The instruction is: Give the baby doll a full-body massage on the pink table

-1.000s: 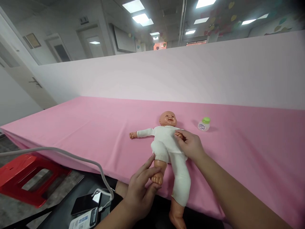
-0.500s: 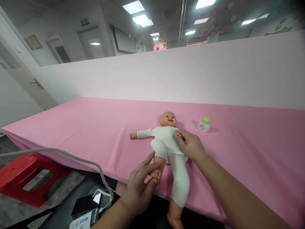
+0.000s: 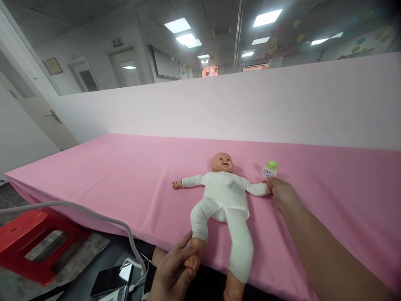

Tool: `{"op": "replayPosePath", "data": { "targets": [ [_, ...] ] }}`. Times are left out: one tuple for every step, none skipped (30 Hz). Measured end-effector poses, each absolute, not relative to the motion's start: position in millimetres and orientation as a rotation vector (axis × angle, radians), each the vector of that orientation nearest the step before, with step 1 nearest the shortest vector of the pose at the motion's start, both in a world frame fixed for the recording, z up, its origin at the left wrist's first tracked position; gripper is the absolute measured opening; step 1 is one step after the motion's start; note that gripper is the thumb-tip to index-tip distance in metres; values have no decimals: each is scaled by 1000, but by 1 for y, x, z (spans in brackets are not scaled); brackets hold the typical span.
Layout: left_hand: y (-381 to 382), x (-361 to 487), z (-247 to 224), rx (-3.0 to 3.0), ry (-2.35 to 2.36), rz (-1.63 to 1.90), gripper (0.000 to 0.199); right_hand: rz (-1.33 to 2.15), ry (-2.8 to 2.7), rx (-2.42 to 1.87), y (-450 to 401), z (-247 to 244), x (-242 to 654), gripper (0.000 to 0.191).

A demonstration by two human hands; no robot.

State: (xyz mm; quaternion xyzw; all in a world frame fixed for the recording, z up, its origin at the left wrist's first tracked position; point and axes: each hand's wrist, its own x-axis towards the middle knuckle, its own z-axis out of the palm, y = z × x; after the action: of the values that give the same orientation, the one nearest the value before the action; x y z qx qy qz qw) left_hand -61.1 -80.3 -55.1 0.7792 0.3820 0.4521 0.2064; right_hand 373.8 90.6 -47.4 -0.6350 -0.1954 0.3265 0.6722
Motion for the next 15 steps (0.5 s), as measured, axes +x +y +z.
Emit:
{"op": "replayPosePath", "data": {
  "targets": [
    [-81,-61,-59,2162,1076,1262,35,783,-407,-1447,93,-51,378,5],
    [-81,-61,-63,2156,1080,1267,36,825,-376,-1463,94,-53,382,4],
    [-82,-61,-67,2153,1079,1273,36,853,-350,-1473,95,-54,385,4],
    [-82,-61,-69,2152,1073,1279,36,869,-338,-1473,95,-55,387,4],
    [-81,-62,-71,2152,1065,1283,36,879,-327,-1471,95,-55,389,4],
    [-81,-62,-72,2153,1056,1287,36,885,-318,-1468,95,-55,390,4],
    [-80,-63,-71,2156,1045,1292,37,886,-313,-1461,94,-55,390,3],
    [-79,-63,-71,2159,1034,1299,38,882,-313,-1449,93,-54,390,2],
    [-78,-63,-69,2163,1023,1306,39,870,-321,-1433,92,-52,388,2],
    [-77,-63,-68,2167,1013,1314,40,852,-339,-1410,91,-49,385,4],
    [-77,-63,-66,2173,1001,1322,40,828,-368,-1379,89,-45,381,6],
    [-76,-63,-65,2178,990,1333,40,803,-408,-1342,87,-40,376,9],
    [-76,-62,-63,2181,983,1345,39,777,-459,-1305,84,-34,370,12],
    [-75,-61,-61,2181,981,1361,39,752,-522,-1275,81,-28,364,15],
    [-75,-59,-60,2176,985,1380,38,726,-594,-1254,77,-21,356,20]
  ]
}}
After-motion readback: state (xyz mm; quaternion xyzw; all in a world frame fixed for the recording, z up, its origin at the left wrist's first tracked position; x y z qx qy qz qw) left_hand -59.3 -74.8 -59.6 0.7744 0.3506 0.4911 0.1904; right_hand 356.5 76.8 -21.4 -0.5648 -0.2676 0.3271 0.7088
